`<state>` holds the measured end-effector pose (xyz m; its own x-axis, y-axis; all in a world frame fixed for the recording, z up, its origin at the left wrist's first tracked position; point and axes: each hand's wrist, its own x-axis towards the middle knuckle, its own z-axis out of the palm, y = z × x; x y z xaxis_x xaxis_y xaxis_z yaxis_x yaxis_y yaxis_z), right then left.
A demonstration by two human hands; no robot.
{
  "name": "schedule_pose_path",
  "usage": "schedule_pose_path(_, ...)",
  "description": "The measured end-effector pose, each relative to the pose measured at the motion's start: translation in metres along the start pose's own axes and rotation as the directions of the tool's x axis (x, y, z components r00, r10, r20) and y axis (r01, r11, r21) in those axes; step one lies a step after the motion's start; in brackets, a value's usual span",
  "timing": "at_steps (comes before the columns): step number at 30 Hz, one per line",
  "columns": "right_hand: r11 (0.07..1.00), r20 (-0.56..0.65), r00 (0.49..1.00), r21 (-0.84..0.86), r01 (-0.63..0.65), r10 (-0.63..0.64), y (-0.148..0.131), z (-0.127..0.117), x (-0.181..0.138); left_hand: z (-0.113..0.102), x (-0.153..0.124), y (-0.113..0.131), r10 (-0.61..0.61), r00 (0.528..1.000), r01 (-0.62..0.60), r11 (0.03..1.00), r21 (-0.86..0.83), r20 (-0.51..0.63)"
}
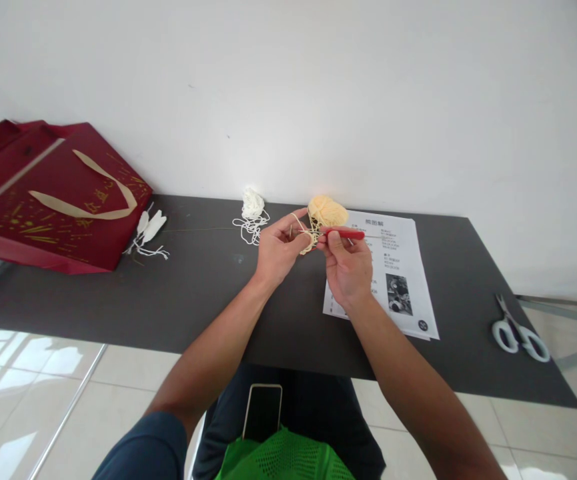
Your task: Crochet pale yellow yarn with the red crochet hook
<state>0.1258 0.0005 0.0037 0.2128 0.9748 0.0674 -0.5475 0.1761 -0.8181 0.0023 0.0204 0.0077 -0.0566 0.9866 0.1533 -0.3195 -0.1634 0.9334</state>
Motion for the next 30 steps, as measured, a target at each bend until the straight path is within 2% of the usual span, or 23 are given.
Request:
schedule_pose_path(5, 0.994, -0.027, 0.994, -0.049, 0.1, -0.102, 0.004, 0.0, -0.002, -0.002, 0.001, 0.0, 0.012, 1.0, -0.012, 0.998, -0.058, 0.0)
schedule_pose_path(8, 0.966, -0.022, 0.982, -0.186, 0.181, -0.188, 0.004, 0.0, -0.006, -0.001, 0.001, 0.001, -0.009, 1.0, 0.007, 0.994, -0.106, -0.021)
schedule_pose_path(11, 0.894, 0.016, 0.961, -0.363, 0.264, -0.277, 0.002, -0.001, -0.013, 0.0, -0.001, 0.002, -0.058, 0.998, 0.057, 0.991, -0.12, -0.007)
schedule_pose_path(13, 0.826, 0.067, 0.933, -0.446, 0.344, -0.353, 0.001, -0.003, -0.017, 0.0, -0.001, 0.003, -0.101, 0.995, 0.102, 0.983, -0.154, 0.014)
schedule_pose_path(17, 0.676, 0.255, 0.845, -0.511, 0.531, -0.47, 0.002, -0.007, -0.02, 0.001, 0.001, 0.004, -0.225, 0.974, 0.227, 0.929, -0.291, 0.041)
schedule_pose_path(22, 0.608, 0.327, 0.808, -0.536, 0.586, -0.49, 0.004, -0.011, -0.019, 0.002, 0.003, 0.006, -0.305, 0.952, 0.294, 0.866, -0.405, 0.041)
schedule_pose_path(25, 0.65, 0.33, 0.82, -0.5, 0.572, -0.467, 0.006, -0.012, -0.018, 0.002, 0.002, 0.008, -0.318, 0.945, 0.318, 0.84, -0.439, 0.076)
schedule_pose_path(27, 0.758, 0.252, 0.882, -0.451, 0.472, -0.399, 0.007, -0.01, -0.016, 0.001, 0.002, 0.008, -0.313, 0.943, 0.33, 0.832, -0.446, 0.112)
schedule_pose_path(30, 0.931, 0.092, 0.97, -0.272, 0.242, -0.225, 0.007, -0.005, -0.011, 0.0, 0.002, 0.009, -0.301, 0.941, 0.338, 0.838, -0.428, 0.154)
